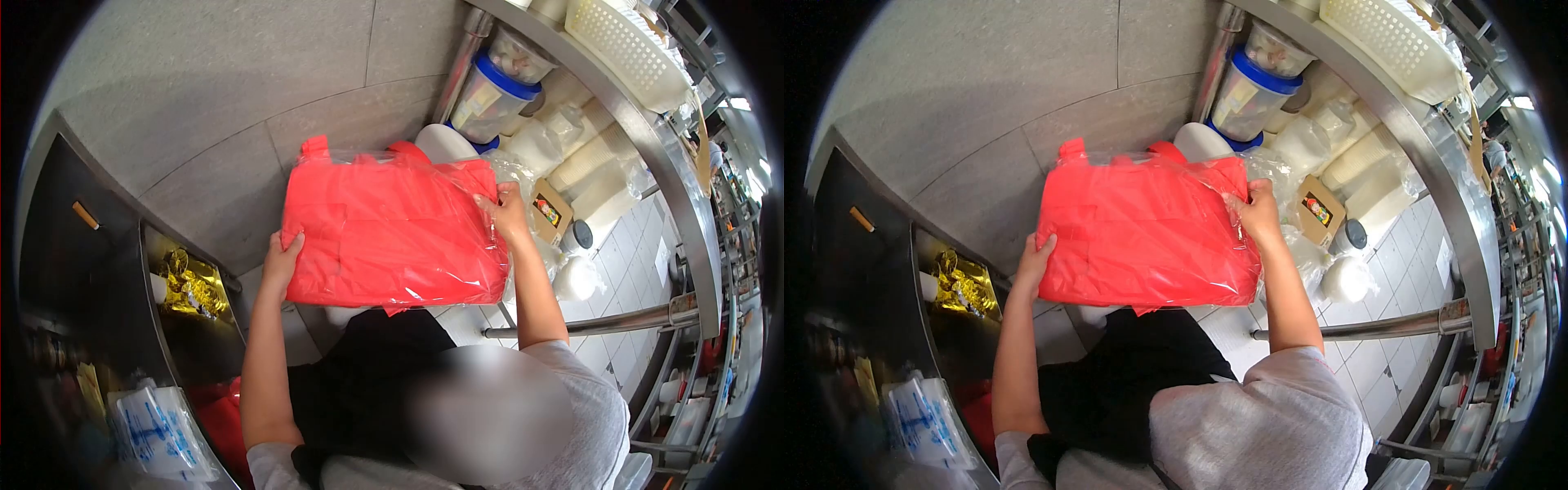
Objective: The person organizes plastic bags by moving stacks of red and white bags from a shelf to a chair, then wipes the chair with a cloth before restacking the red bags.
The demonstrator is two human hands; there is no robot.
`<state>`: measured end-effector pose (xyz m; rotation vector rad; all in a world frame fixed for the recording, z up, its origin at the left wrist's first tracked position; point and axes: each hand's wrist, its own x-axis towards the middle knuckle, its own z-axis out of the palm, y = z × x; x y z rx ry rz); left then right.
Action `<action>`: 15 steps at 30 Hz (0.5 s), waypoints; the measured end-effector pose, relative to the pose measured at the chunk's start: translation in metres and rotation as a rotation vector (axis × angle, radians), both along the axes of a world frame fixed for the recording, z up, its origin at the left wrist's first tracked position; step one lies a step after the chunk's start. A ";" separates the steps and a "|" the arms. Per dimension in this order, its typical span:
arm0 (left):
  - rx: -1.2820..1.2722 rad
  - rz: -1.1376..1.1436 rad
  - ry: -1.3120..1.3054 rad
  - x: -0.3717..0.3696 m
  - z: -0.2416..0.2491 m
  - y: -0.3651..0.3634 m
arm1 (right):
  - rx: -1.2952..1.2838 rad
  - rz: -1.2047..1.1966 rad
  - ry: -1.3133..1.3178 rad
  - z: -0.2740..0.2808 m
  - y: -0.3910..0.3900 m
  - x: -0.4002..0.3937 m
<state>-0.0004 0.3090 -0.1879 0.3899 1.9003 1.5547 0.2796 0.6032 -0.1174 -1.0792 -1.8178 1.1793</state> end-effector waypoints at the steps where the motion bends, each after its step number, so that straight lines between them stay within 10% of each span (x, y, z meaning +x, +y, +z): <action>1: -0.001 0.004 0.012 -0.001 -0.002 0.000 | -0.035 0.007 0.038 0.005 -0.003 -0.001; 8: 0.005 0.052 0.031 -0.009 -0.023 0.000 | 0.133 -0.117 -0.120 0.003 -0.007 0.004; 15: -0.019 0.071 0.087 -0.003 -0.012 -0.002 | -0.227 0.153 -0.027 0.010 -0.007 0.007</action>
